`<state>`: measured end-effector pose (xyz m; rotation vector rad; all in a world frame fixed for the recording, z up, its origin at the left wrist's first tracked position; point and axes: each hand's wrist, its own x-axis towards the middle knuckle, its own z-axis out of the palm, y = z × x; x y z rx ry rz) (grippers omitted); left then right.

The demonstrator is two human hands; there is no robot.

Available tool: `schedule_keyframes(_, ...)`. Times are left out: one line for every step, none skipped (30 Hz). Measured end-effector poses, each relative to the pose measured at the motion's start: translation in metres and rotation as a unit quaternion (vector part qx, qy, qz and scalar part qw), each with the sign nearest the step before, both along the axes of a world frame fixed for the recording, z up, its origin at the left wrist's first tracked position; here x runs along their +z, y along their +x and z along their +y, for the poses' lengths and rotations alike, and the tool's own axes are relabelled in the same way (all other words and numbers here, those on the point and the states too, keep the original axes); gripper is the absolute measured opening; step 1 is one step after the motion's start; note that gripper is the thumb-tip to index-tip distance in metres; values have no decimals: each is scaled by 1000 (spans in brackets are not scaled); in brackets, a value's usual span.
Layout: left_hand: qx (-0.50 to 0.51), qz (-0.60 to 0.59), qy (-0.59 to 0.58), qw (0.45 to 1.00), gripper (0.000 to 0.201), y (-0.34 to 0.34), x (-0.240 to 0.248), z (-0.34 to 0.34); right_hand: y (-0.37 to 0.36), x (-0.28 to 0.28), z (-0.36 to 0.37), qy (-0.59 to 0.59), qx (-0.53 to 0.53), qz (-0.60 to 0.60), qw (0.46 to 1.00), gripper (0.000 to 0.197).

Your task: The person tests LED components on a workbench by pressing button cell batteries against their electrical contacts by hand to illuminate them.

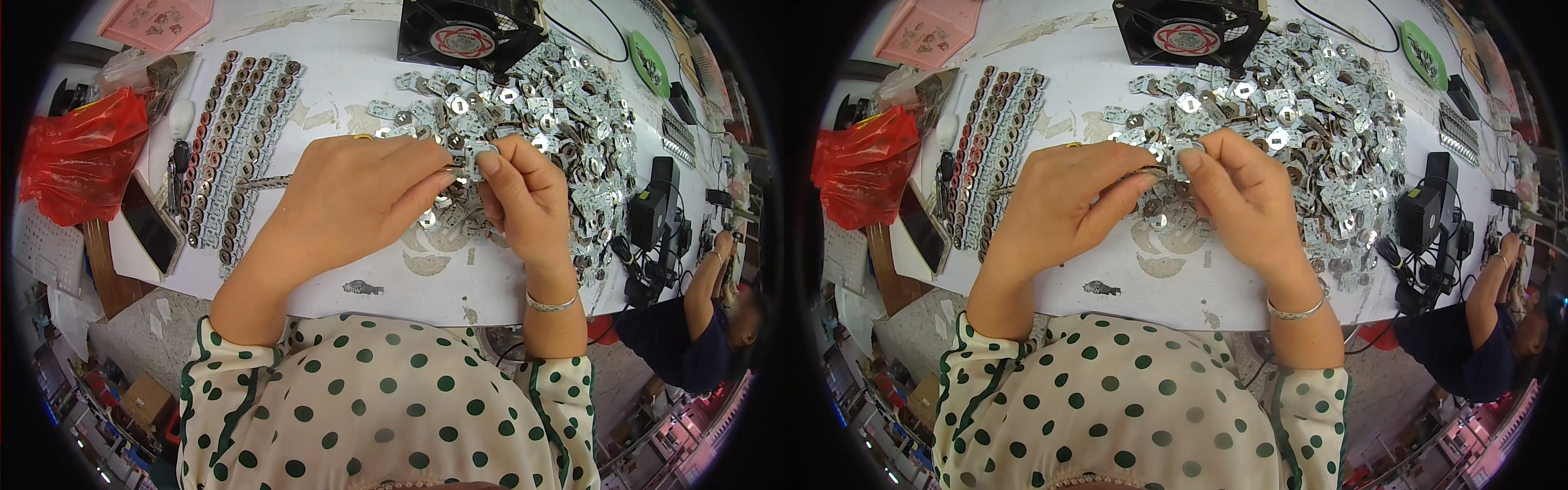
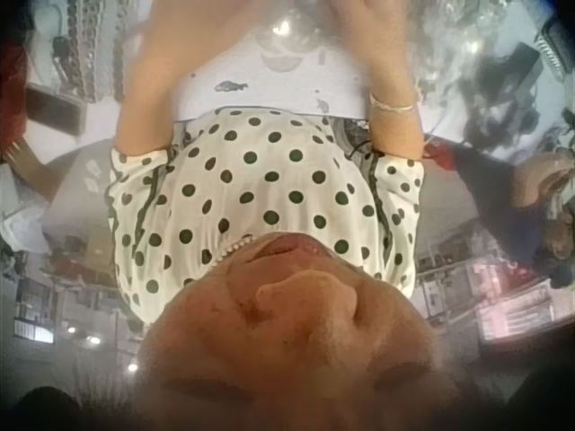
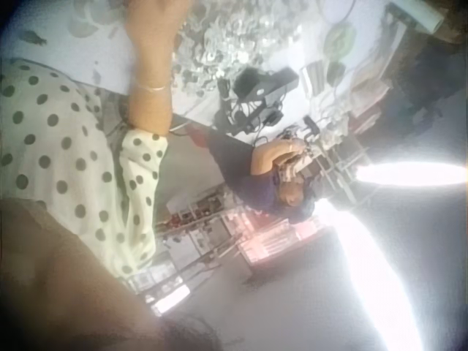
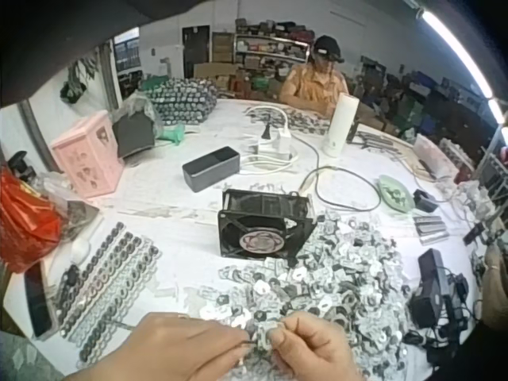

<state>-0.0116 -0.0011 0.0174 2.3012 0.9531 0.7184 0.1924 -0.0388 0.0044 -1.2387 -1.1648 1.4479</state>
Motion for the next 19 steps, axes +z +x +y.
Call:
schedule_keyframes(10,29,65,997,11,1,-1,-1,-3,-1,0,36,-27,-74,996,16)
schedule_keyframes(10,29,65,997,11,2,-3,-2,-3,-2,0,36,-26,-73,996,16)
schedule_keyframes(27,39,71,996,11,3,-4,-3,-3,-2,0,97,-18,-155,983,16)
schedule_keyframes(43,48,78,995,12,4,-5,-4,-3,-2,0,157,-11,-235,959,16)
schedule_keyframes(43,48,78,995,12,4,-6,-5,-3,-2,0,157,-12,-234,959,16)
schedule_keyframes(48,58,88,993,12,5,-8,-5,-4,-2,1,132,-14,-214,968,17)
schedule_keyframes(53,67,98,991,12,6,-9,-5,-3,-3,2,107,-16,-195,975,18)
schedule_keyframes(52,67,99,991,12,7,-10,-4,-3,-4,2,108,-17,-195,975,18)
schedule_keyframes(57,57,98,992,13,8,-11,-3,-1,-5,2,73,-27,-155,985,18)
schedule_keyframes(60,46,98,992,14,8,-11,-3,0,-5,2,37,-37,-115,992,18)
schedule_keyframes(60,46,98,992,14,9,-11,-2,0,-5,2,37,-38,-115,992,18)
schedule_keyframes(64,29,91,993,14,9,-11,-1,1,-4,2,17,-38,-82,996,19)
schedule_keyframes(68,13,85,994,15,9,-11,-1,1,-3,2,-3,-38,-49,998,19)
schedule_keyframes(68,13,85,994,15,9,-11,-1,0,-2,2,-3,-38,-49,998,19)
schedule_keyframes(66,20,83,994,16,10,-11,-1,-2,-2,1,0,-35,-49,998,19)
schedule_keyframes(65,27,80,994,17,10,-12,-1,-3,-2,1,1,-31,-49,998,19)
schedule_keyframes(65,28,79,994,17,10,-12,-1,-5,-2,0,1,-31,-49,998,19)
schedule_keyframes(53,24,87,995,17,10,-14,-1,-6,-2,0,-8,-46,-53,998,20)
schedule_keyframes(40,19,95,994,16,9,-15,0,-7,-1,-1,-16,-61,-57,996,20)
